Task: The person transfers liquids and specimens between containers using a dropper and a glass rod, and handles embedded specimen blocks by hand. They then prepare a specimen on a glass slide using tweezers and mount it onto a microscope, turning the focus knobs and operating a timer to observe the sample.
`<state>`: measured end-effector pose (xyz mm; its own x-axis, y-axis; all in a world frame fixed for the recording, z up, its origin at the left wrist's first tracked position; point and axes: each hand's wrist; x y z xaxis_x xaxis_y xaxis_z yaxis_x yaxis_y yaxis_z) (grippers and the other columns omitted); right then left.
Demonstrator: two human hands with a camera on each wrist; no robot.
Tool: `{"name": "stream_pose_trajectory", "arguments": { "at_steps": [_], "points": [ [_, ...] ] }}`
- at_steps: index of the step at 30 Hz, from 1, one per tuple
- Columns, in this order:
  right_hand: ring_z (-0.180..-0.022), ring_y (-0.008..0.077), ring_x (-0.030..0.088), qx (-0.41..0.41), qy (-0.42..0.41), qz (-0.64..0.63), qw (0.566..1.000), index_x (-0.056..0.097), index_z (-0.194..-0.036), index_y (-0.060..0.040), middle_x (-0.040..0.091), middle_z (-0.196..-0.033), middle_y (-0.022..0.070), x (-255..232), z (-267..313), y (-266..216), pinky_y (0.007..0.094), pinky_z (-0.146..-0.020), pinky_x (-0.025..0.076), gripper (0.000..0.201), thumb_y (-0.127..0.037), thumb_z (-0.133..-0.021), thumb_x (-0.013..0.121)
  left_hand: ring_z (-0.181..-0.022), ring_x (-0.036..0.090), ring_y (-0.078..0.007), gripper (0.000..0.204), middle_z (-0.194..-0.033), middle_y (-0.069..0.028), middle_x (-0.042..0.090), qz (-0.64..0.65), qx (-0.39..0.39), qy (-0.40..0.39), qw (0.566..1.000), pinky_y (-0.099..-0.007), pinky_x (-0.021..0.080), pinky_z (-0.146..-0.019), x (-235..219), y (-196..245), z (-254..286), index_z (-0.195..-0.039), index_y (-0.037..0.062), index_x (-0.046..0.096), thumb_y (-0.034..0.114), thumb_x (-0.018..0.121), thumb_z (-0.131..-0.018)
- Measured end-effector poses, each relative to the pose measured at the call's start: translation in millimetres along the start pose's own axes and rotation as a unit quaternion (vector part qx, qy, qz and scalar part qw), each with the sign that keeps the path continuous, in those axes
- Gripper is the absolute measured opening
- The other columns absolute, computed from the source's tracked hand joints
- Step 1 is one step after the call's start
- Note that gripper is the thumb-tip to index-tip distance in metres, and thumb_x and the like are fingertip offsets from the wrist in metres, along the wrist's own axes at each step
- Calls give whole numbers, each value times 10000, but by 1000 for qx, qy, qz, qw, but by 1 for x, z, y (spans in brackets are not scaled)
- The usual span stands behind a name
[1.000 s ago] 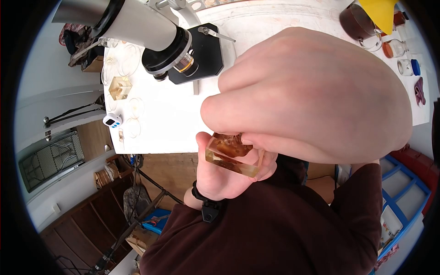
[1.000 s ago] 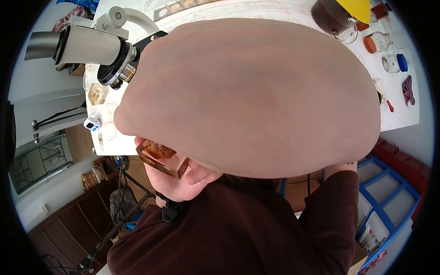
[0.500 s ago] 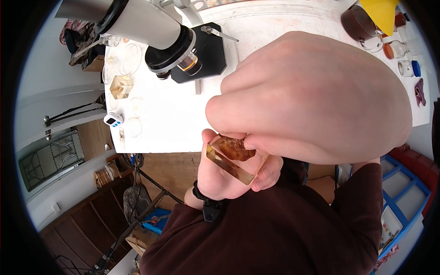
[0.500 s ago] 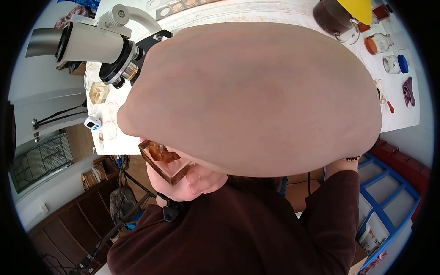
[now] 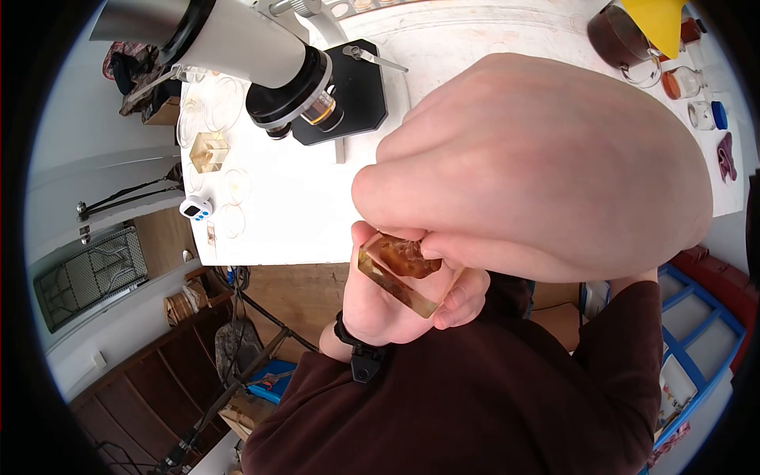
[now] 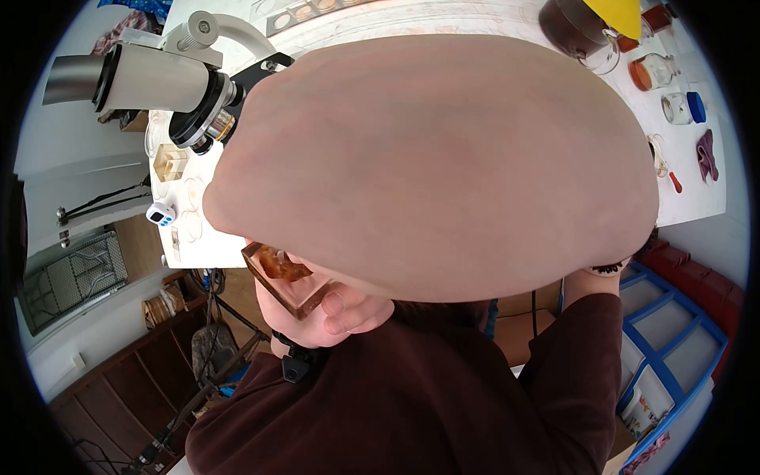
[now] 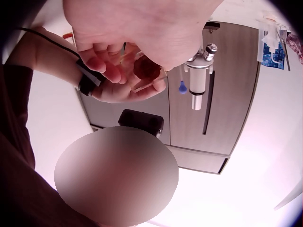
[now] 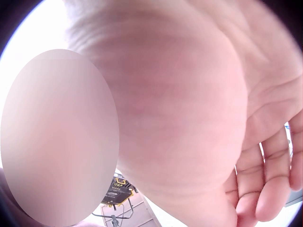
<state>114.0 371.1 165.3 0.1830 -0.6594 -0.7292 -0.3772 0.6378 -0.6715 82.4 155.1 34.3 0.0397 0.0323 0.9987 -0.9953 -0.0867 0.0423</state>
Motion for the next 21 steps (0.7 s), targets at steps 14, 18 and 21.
{"name": "stream_pose_trajectory", "arguments": {
  "at_steps": [14, 18, 21],
  "points": [
    [-700, 350, 597, -44, 44, -2, 998, 559, -885, -24, 563, -742, 123, 14, 2, 14, 439, -605, 466, 151, -138, -860, 654, -646, 548, -247, 734, -860, -188, 614, 42, -42, 32, 998, -318, 439, -578, -4, 7, 4, -1072, 154, 555, 850, 399, -901],
    [-687, 354, 583, -153, 180, -66, 969, 549, -872, -15, 551, -724, 132, 39, 9, 35, 438, -604, 458, 140, -124, -888, 635, -650, 549, -243, 794, -851, -190, 612, 34, -52, 13, 998, -324, 447, -585, -7, 11, 2, -1142, 137, 557, 871, 386, -892],
    [-676, 353, 580, -61, -18, 20, 998, 541, -855, -16, 544, -710, 130, 18, 4, 31, 438, -594, 453, 141, -119, -881, 633, -656, 549, -232, 849, -852, -189, 611, 35, -52, -13, 998, -321, 446, -588, -13, 8, 0, -1208, 123, 543, 889, 380, -881]
  ]
}}
Point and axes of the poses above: each hand's wrist, its own z-axis away from the middle knuckle, its own x-axis out of the palm, y = z × x
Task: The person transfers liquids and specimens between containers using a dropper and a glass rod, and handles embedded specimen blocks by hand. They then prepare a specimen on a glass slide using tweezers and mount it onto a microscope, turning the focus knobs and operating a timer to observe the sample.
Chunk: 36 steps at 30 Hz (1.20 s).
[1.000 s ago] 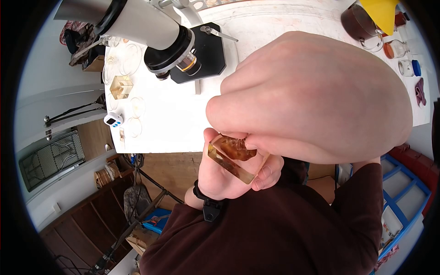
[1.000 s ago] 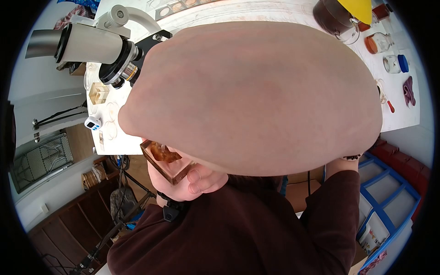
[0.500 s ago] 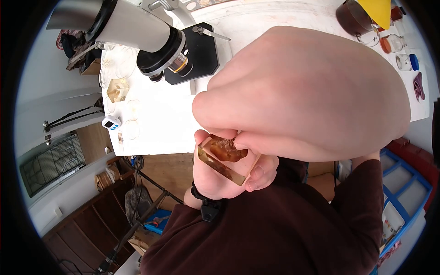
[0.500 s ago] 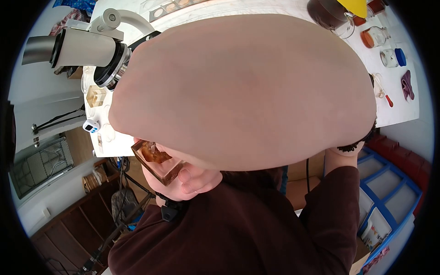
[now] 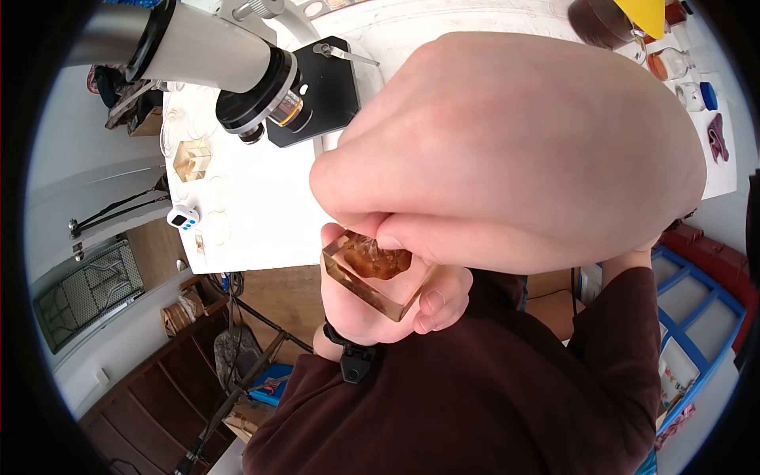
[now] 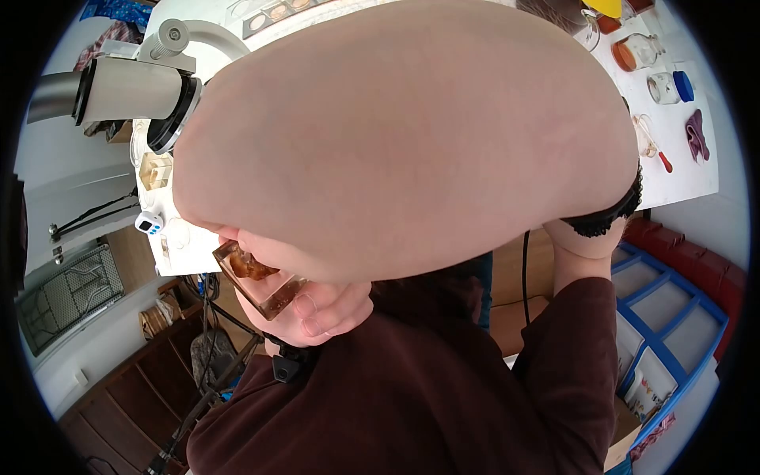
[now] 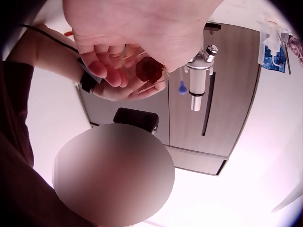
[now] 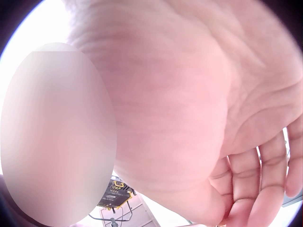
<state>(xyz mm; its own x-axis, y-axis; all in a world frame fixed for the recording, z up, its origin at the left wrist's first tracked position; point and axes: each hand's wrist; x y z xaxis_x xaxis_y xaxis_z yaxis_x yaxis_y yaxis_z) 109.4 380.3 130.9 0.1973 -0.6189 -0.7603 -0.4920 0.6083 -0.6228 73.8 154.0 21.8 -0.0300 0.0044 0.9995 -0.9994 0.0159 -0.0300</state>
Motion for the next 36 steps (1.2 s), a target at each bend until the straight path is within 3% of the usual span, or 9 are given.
{"name": "stream_pose_trajectory", "arguments": {
  "at_steps": [1, 3, 8, 10, 14, 16, 22, 28, 36],
  "points": [
    [-676, 353, 580, 0, 0, 0, 1000, 541, -855, -16, 544, -710, 130, 2, 0, -3, 438, -594, 453, 141, -119, -881, 633, -660, 549, -225, 879, -854, -189, 609, -1, 8, -17, 1000, -318, 445, -590, -2, -1, 0, -1246, 115, 530, 897, 376, -875],
    [-652, 349, 573, 11, 89, -41, 995, 533, -832, -19, 538, -690, 127, 7, 1, -11, 437, -583, 447, 137, -108, -875, 628, -664, 547, -218, 883, -859, -186, 609, 0, 18, 3, 1000, -313, 437, -588, 4, -3, 2, -1266, 113, 518, 894, 372, -880],
    [-627, 338, 568, -10, 74, -62, 995, 532, -804, -25, 536, -671, 118, -2, 0, -8, 434, -569, 443, 114, -80, -851, 620, -662, 537, -215, 908, -880, -176, 612, 0, 38, 30, 999, -310, 417, -592, 6, -5, 2, -1320, 100, 486, 890, 349, -894],
    [-624, 332, 569, -3, 94, -84, 992, 534, -798, -28, 539, -669, 114, -8, -1, -14, 431, -569, 444, 109, -76, -840, 622, -739, 560, -224, 923, -996, -160, 621, -87, 57, -28, 994, -329, 426, -635, -3, -4, 2, -1374, 94, 465, 881, 340, -908],
    [-632, 314, 585, 18, 68, -101, 992, 545, -796, -33, 550, -682, 107, -5, 0, -14, 419, -574, 456, 98, -70, -815, 634, -899, 585, -219, 948, -1171, -127, 607, -115, 139, -9, 984, -356, 444, -706, 0, -15, 11, -1438, 87, 422, 872, 383, -908],
    [-642, 309, 594, 17, 55, -70, 996, 552, -801, -32, 558, -692, 104, 2, 2, -10, 413, -581, 464, 96, -67, -811, 641, -1051, 576, -194, 935, -1300, -93, 573, -213, 141, 121, 959, -376, 457, -772, 7, -14, 18, -1470, 78, 401, 818, 507, -909],
    [-665, 303, 612, 39, 56, -39, 997, 567, -817, -26, 571, -707, 101, -10, -3, -28, 409, -597, 478, 103, -73, -811, 659, -1145, 586, -212, 922, -1350, -97, 567, -192, 181, 39, 964, -373, 491, -867, -8, -12, 17, -1480, 65, 414, 641, 769, -853],
    [-680, 312, 622, 35, 53, -39, 997, 574, -831, -24, 575, -714, 108, -9, -3, -27, 418, -608, 486, 102, -73, -815, 662, -1183, 590, -228, 955, -1372, -133, 557, -299, 113, 60, 946, -379, 502, -920, -25, -2, 31, -1470, 4, 413, 569, 835, -826],
    [-701, 314, 634, 4, 37, -25, 999, 589, -841, -31, 587, -721, 113, -7, -1, -24, 419, -614, 489, 86, -59, -805, 662, -1286, 563, -249, 971, -1429, -144, 533, -363, 116, 156, 911, -419, 477, -1044, 14, -3, 25, -1502, -12, 350, 460, 869, -831]
  ]
}}
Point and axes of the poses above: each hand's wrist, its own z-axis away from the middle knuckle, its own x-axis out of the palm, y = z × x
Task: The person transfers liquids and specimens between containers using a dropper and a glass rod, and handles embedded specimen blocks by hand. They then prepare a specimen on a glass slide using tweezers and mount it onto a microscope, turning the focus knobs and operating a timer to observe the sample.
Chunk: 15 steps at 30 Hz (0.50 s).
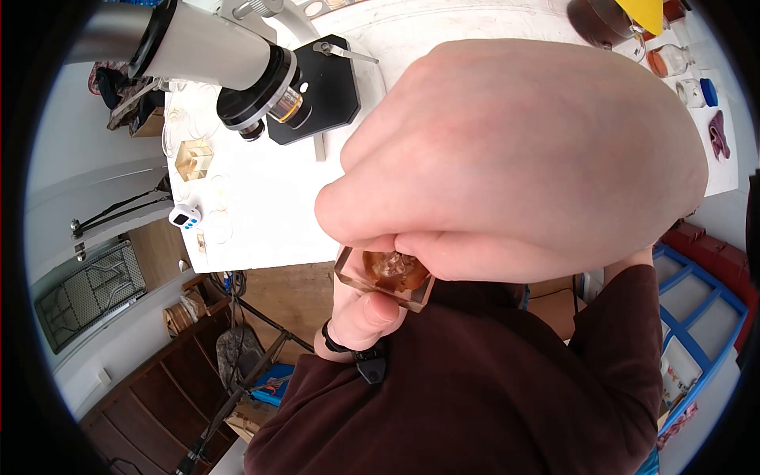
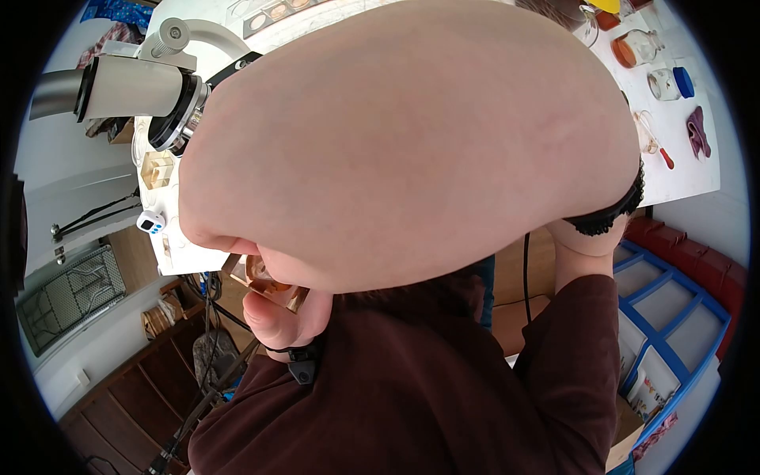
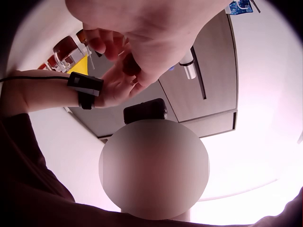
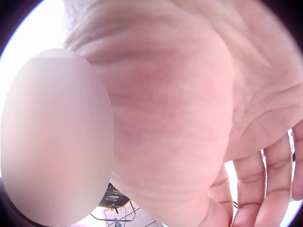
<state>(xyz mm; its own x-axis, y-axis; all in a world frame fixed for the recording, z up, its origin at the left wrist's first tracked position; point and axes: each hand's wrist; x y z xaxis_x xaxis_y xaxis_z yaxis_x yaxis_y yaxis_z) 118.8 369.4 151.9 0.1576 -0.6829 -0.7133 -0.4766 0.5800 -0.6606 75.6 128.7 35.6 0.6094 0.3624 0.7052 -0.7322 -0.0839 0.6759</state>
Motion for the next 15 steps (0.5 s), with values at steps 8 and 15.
{"name": "stream_pose_trajectory", "arguments": {
  "at_steps": [8, 15],
  "points": [
    [-685, 291, 622, -57, 68, 17, 996, 602, -810, -42, 582, -702, 90, 15, 5, 7, 399, -589, 481, 81, -64, -772, 670, -1299, 557, -263, 903, -1405, -169, 526, -7, 130, -85, 988, -420, 466, -1064, -16, -17, -6, -1446, -15, 358, 217, 923, -781],
    [-643, 259, 594, -35, 60, 84, 994, 594, -762, -47, 551, -669, 68, 11, 4, 0, 382, -550, 459, 105, -83, -723, 684, -1296, 566, -272, 893, -1405, -212, 524, -29, 207, -92, 974, -411, 457, -1084, -22, -24, -12, -1453, -32, 331, 113, 893, -774]
  ]
}}
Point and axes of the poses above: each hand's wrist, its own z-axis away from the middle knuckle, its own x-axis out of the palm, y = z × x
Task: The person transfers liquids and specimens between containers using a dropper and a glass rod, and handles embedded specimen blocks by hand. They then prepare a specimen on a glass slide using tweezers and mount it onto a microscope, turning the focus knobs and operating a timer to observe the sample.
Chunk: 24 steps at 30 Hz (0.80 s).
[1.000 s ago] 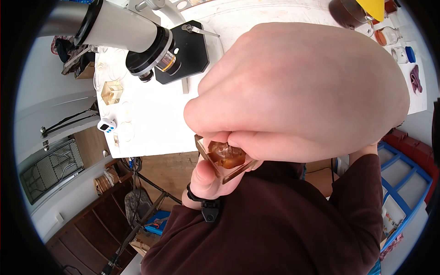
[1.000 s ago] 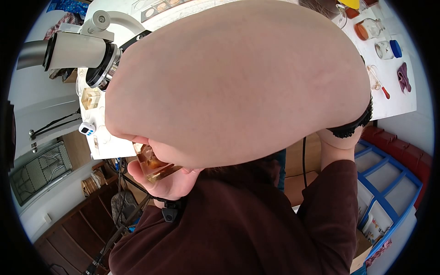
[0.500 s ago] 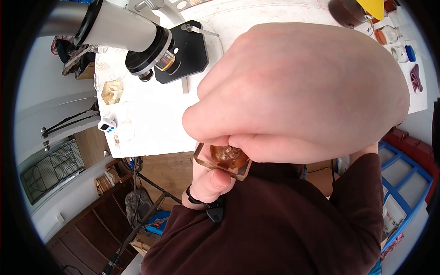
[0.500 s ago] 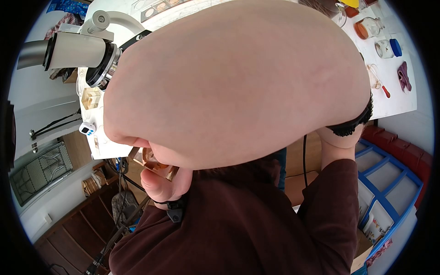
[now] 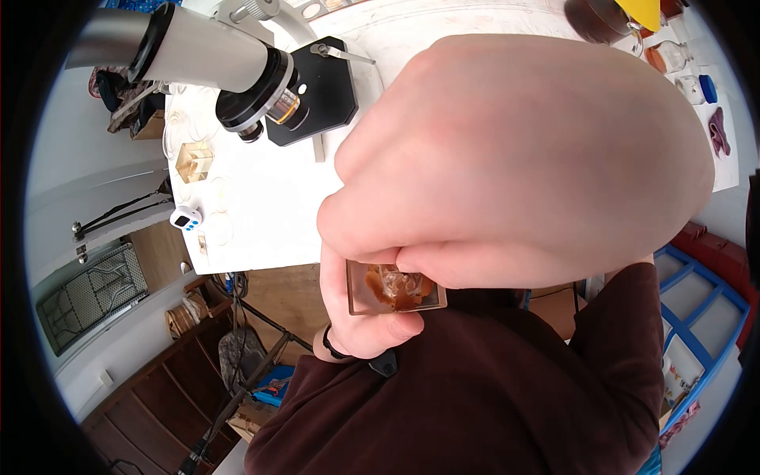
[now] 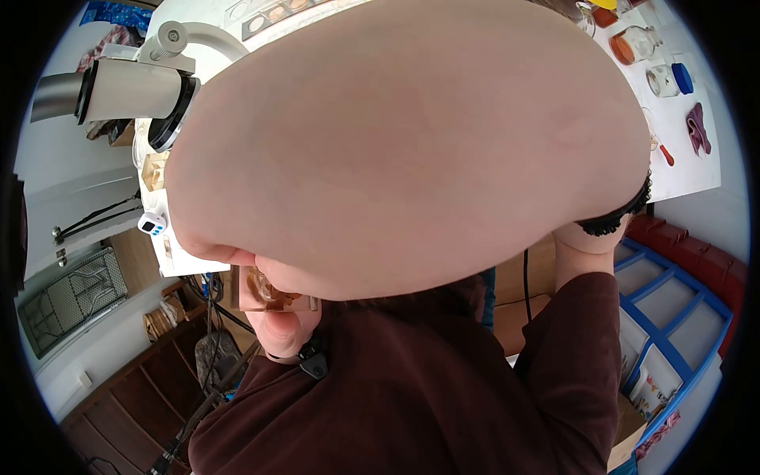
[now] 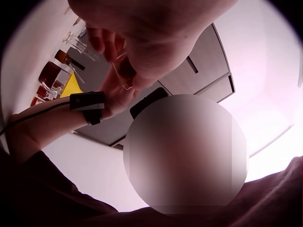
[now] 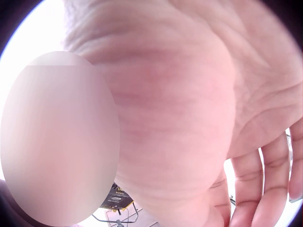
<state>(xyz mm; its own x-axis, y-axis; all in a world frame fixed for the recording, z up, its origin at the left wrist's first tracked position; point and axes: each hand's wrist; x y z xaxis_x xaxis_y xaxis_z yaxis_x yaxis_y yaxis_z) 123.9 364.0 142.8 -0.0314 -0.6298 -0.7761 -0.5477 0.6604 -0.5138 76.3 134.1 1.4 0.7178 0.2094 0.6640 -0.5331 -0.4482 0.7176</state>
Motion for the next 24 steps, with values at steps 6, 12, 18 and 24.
{"name": "stream_pose_trajectory", "arguments": {
  "at_steps": [6, 12, 18, 24],
  "points": [
    [-633, 248, 582, 21, -2, 18, 1000, 590, -749, -49, 540, -661, 61, 4, -9, 0, 376, -541, 451, 113, -92, -707, 686, -1313, 554, -276, 926, -1417, -212, 519, -31, -11, 24, 999, -414, 435, -1100, 6, 6, 2, -1472, -34, 310, 88, 895, -764],
    [-622, 238, 570, 42, -6, 36, 998, 587, -736, -52, 528, -653, 54, 6, -16, -1, 370, -532, 442, 121, -100, -691, 688, -1344, 518, -298, 1004, -1465, -209, 450, -189, 63, -38, 979, -432, 432, -1101, 5, 17, -10, -1517, -38, 269, 96, 913, -759],
    [-611, 227, 557, 65, -9, 54, 996, 583, -722, -54, 517, -645, 47, 8, 10, -28, 364, -522, 434, 129, -109, -676, 690, -1293, 521, -294, 1108, -1415, -195, 440, -238, 54, 78, 967, -422, 435, -1073, 23, 16, 0, -1569, -21, 216, 91, 928, -727],
    [-601, 217, 545, 74, -3, 70, 995, 579, -709, -56, 505, -637, 40, 12, 9, -29, 358, -513, 426, 137, -117, -660, 692, -1051, 533, -229, 1125, -1248, -162, 478, -396, 146, -12, 907, -355, 453, -901, -15, 18, -12, -1568, -33, 287, 126, 946, -671]
  ]
}}
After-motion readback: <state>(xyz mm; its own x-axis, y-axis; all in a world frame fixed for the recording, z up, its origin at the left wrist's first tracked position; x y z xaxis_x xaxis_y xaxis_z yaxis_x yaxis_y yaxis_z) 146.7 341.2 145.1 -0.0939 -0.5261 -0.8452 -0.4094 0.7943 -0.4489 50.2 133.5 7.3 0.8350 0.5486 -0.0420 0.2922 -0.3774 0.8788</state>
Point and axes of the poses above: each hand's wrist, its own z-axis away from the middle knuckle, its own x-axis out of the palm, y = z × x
